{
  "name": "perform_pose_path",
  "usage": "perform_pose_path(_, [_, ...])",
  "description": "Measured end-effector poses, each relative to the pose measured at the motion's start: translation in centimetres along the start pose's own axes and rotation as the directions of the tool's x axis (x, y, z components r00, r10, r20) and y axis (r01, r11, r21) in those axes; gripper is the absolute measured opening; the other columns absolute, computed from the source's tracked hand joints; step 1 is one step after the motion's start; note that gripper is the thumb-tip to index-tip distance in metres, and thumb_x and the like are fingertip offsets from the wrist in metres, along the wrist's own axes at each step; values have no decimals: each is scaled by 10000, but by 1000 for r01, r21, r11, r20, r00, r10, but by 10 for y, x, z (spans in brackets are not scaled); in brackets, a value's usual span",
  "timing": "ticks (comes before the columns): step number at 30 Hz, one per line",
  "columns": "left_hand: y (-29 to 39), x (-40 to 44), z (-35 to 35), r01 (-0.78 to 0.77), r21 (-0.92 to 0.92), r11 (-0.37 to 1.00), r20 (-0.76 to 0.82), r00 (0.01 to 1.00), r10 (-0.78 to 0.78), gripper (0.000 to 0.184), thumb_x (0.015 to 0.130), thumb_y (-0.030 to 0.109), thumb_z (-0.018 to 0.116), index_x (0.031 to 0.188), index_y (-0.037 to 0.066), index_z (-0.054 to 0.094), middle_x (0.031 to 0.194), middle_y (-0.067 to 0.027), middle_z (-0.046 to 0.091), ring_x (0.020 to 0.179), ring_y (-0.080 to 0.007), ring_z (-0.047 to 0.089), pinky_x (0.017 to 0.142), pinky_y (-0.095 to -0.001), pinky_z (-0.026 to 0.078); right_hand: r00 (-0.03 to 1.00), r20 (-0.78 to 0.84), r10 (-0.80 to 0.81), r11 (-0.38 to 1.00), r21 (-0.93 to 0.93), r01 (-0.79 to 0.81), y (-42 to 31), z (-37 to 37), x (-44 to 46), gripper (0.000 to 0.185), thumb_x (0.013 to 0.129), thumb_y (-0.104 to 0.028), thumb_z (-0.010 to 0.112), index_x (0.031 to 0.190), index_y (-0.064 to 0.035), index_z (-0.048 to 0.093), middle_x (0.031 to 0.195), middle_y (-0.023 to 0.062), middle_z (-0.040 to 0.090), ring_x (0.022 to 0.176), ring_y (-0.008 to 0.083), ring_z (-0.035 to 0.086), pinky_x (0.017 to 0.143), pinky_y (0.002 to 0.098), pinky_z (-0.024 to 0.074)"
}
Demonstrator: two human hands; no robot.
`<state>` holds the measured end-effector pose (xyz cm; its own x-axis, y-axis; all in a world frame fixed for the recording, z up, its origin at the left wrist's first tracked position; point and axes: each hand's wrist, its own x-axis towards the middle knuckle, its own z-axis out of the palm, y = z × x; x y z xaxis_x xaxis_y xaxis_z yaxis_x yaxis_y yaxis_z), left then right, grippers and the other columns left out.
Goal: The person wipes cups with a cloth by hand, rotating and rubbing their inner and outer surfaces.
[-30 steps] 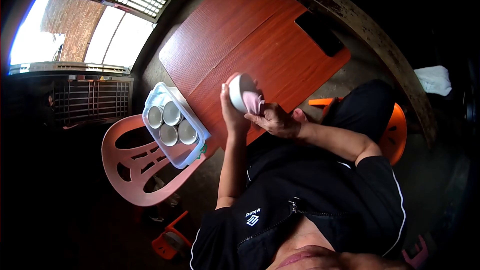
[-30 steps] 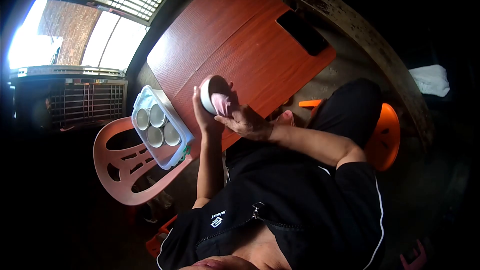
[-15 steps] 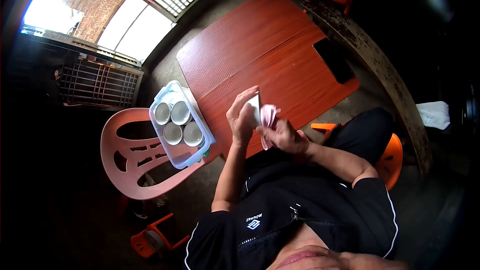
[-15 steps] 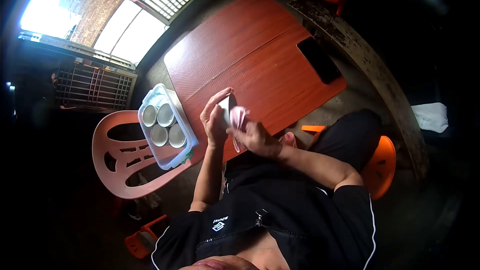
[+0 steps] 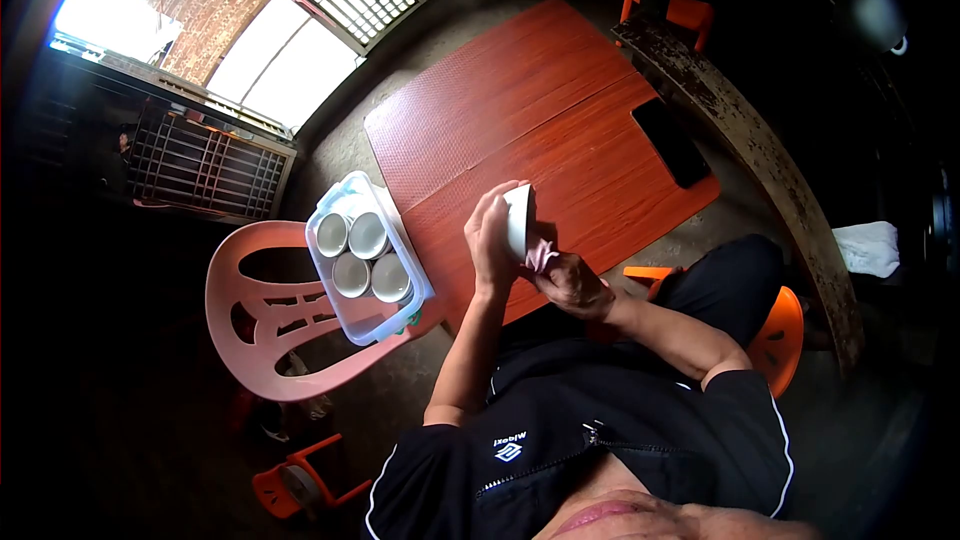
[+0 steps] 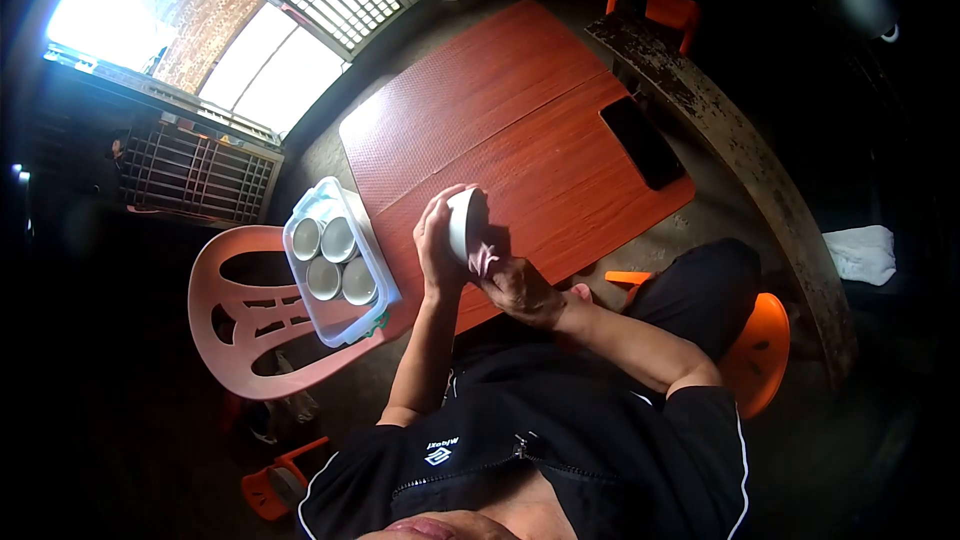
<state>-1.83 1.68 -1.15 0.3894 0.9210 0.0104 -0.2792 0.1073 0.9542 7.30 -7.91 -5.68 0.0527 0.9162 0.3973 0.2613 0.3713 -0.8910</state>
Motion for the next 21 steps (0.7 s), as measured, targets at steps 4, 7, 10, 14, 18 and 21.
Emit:
perform_pose_path(4, [-13, 1, -17, 300, -184, 936, 109, 953, -284, 519, 924, 325, 492, 1320, 10, 378, 1022, -150, 604, 868, -207, 600, 762, -320, 496, 989, 15, 149, 987, 65, -150, -7, -14, 10, 120, 895, -66, 570, 986, 12, 579, 647, 45, 575, 606, 110, 581, 554, 275, 464])
perform_pose_path(7, [-15, -2, -21, -118, 142, 983, 71, 992, 109, 794, 801, 256, 634, 1443, 54, 213, 1323, -222, 469, 1168, -278, 500, 978, -379, 405, 895, 176, 411, 583, 704, -406, -24, -29, 25, 130, 935, -135, 547, 948, -18, 603, 613, -11, 558, 498, 61, 501, 471, 228, 405])
perform_pose_path(10, [-11, -3, -26, -90, -46, 995, 104, 990, 95, 463, 821, 175, 585, 1201, -82, 531, 1166, -195, 598, 1064, -246, 576, 926, -341, 442, 891, 260, 372, 711, 537, -454, -36, -18, 16, 152, 937, -151, 552, 884, -9, 565, 611, 5, 558, 536, 89, 544, 513, 258, 442])
perform_pose_path(14, [-6, 9, -30, 197, -97, 976, 108, 977, -186, 452, 848, 246, 510, 1095, -129, 557, 1038, -219, 631, 928, -276, 633, 833, -366, 516, 966, 175, -189, 944, -239, 228, -1, -12, 13, 229, 769, 57, 530, 987, -8, 556, 934, 159, 585, 875, 323, 571, 785, 369, 470])
perform_pose_path(18, [-14, 14, -34, 469, -358, 808, 136, 882, -452, 429, 891, 313, 469, 1043, -72, 581, 955, -213, 642, 864, -313, 639, 793, -407, 530, 985, 153, -84, 978, -179, 111, -3, -4, 10, 318, 744, 46, 525, 1056, -4, 561, 898, 206, 588, 859, 356, 582, 793, 398, 472])
perform_pose_path(21, [-11, 3, -23, 637, -509, 580, 303, 763, -571, 484, 909, 373, 427, 1022, -70, 588, 910, -219, 644, 825, -326, 640, 767, -420, 536, 974, 213, 81, 995, 38, -91, -11, -8, 7, 268, 755, 39, 522, 1017, 6, 568, 861, 220, 609, 813, 365, 612, 713, 398, 496])
